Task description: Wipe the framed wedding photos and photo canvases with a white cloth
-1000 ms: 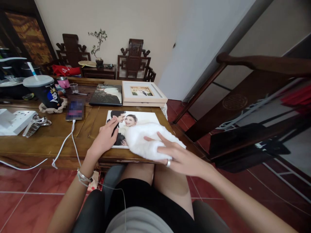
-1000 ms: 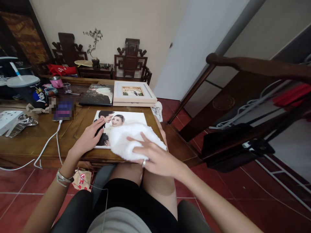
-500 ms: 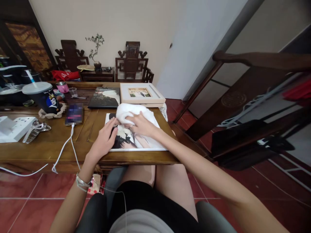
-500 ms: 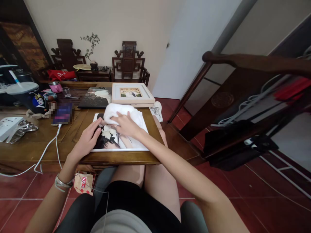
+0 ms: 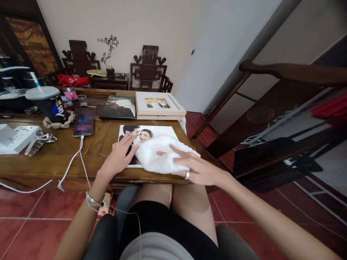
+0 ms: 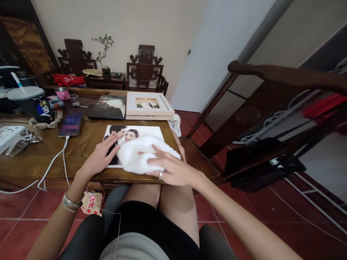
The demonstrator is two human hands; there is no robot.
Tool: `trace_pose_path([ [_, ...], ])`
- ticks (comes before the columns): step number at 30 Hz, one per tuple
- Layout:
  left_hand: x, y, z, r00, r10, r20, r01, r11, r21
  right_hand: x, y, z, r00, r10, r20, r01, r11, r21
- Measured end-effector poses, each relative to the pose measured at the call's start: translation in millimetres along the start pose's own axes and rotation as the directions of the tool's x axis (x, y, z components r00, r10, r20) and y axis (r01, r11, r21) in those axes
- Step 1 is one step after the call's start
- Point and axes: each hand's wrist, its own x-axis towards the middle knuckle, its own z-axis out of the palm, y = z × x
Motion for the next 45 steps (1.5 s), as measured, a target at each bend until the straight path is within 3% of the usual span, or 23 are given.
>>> trace_pose_path([
  [4,1,1,0.8,0.999,-0.003,0.033,0.000,0.995,0.097,13,42,-1,0.982,0.125,-0.140,-0.130,0.991,-0.026],
  [8,1,1,1.0,0.999,-0.008,0.036,0.003,0.990,0.140,58,62,2,0.942,0.201,-0.269,-0.213,0.977,-0.017],
  [11,1,-1,0.8,1.000,0.005,0.027,-0.008,0.991,0.136,104,53,6,0.939,0.222,-0.263,-0.210,0.975,0.071],
  [14,2,-1,-0.3,1.000,0.006,0.017,-0.008,0.992,0.127,146,35,12,0.964,0.202,-0.170,-0.168,0.966,0.197],
  [18,4,-3,-1.9,1.000,0.026,0.000,-0.026,0.995,0.095,171,22,18,0.988,0.035,-0.151,-0.021,0.996,0.091],
  [21,4,-5,-1.5,1.000,0.019,-0.013,-0.018,0.997,0.078,158,33,17,0.988,0.041,-0.147,-0.029,0.996,0.083],
  [26,2,-7,0.4,1.000,-0.001,-0.009,0.002,0.997,0.077,106,76,2,0.955,0.180,-0.234,-0.170,0.983,0.062],
  [29,2,-7,0.9,1.000,-0.020,-0.010,0.020,0.997,0.073,77,88,-3,0.933,0.233,-0.273,-0.238,0.971,0.015],
  [32,2,-6,1.3,0.999,-0.031,-0.017,0.032,0.997,0.071,48,69,4,0.950,0.189,-0.247,-0.209,0.976,-0.055],
  [37,2,-4,1.4,0.999,-0.034,-0.007,0.034,0.996,0.080,-2,-1,16,0.994,0.062,-0.091,-0.071,0.993,-0.095],
  [39,2,-3,1.2,0.999,-0.037,-0.005,0.037,0.995,0.090,-14,-18,15,0.999,0.016,-0.043,-0.019,0.997,-0.074],
  [42,1,-4,1.0,0.999,-0.040,0.000,0.039,0.993,0.111,-14,-16,11,1.000,0.006,-0.028,-0.007,0.999,-0.040],
  [45,1,-6,0.5,0.999,-0.034,0.032,0.029,0.991,0.133,7,14,7,0.993,0.077,-0.089,-0.078,0.997,-0.008],
])
